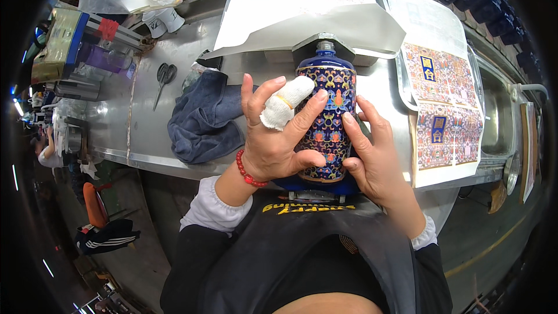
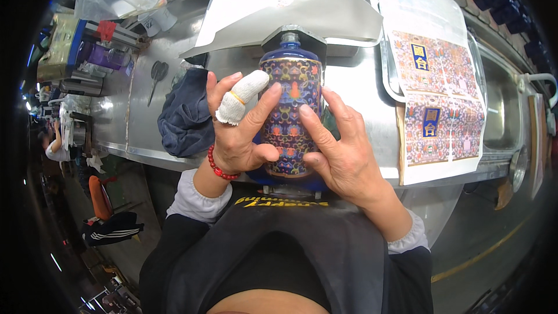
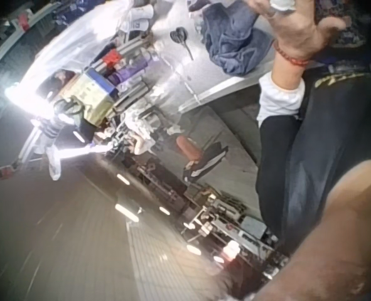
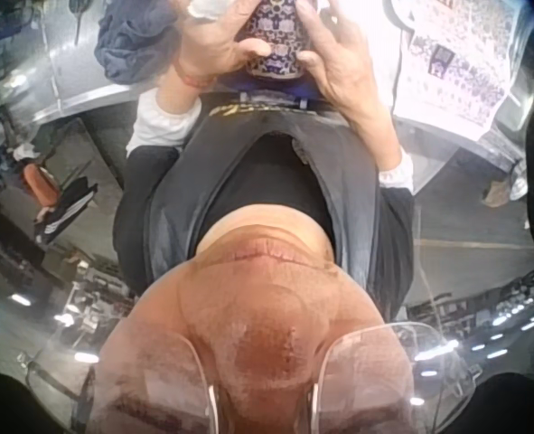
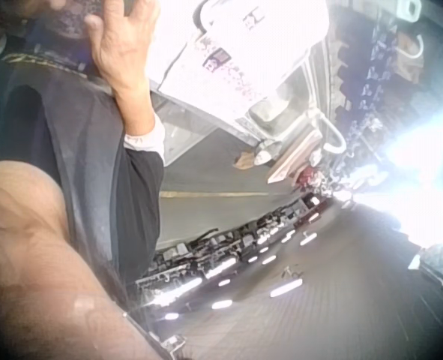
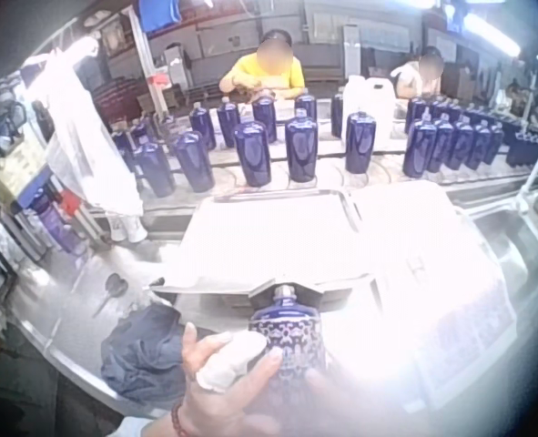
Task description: The person applies decorative labels to blue plastic bottles using a green sponge to smooth the surface and a cloth to wipe the bottle. They handle multiple bottles one at a time, rotating each bottle to align and press the label, then wipe the surface before moving to the next bottle.
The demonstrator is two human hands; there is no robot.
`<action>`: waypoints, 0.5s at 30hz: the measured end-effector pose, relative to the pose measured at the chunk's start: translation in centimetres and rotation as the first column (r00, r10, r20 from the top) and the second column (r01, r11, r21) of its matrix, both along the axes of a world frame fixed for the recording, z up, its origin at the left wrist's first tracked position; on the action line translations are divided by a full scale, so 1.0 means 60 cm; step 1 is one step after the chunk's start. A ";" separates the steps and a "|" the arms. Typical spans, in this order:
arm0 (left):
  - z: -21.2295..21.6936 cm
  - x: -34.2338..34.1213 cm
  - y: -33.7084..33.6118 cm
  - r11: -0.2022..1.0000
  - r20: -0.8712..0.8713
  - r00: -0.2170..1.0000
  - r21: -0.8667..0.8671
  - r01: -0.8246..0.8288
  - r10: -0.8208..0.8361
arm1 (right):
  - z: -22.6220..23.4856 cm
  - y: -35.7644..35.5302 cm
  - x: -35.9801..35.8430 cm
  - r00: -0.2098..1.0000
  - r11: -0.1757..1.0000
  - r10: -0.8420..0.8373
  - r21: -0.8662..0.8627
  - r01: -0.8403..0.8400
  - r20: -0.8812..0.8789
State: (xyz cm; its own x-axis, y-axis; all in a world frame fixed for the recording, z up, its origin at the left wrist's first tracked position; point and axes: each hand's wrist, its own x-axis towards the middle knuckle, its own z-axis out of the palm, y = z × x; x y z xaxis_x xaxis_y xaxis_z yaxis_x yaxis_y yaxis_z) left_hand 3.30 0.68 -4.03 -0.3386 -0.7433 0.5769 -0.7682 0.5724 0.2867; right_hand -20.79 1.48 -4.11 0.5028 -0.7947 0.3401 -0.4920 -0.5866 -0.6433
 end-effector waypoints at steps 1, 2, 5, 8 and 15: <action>0.000 -0.001 0.000 1.000 0.010 1.000 -0.001 -0.003 0.003 | 0.000 0.000 0.001 1.000 1.000 0.002 0.007 -0.002 0.000; 0.001 -0.002 0.001 1.000 0.013 1.000 0.001 -0.009 0.009 | 0.001 0.000 0.001 1.000 1.000 0.002 0.011 -0.002 -0.001; 0.003 -0.004 0.001 1.000 0.029 0.999 -0.005 -0.013 0.014 | 0.002 0.001 0.002 1.000 1.000 0.001 0.015 -0.001 0.008; 0.006 -0.005 0.002 1.000 0.027 1.000 -0.006 -0.016 0.016 | 0.003 0.002 0.002 1.000 1.000 -0.002 0.017 0.001 0.005; 0.008 -0.003 0.004 0.999 0.101 0.995 -0.042 -0.013 0.018 | 0.004 0.003 0.005 1.000 1.000 -0.012 -0.003 0.012 -0.005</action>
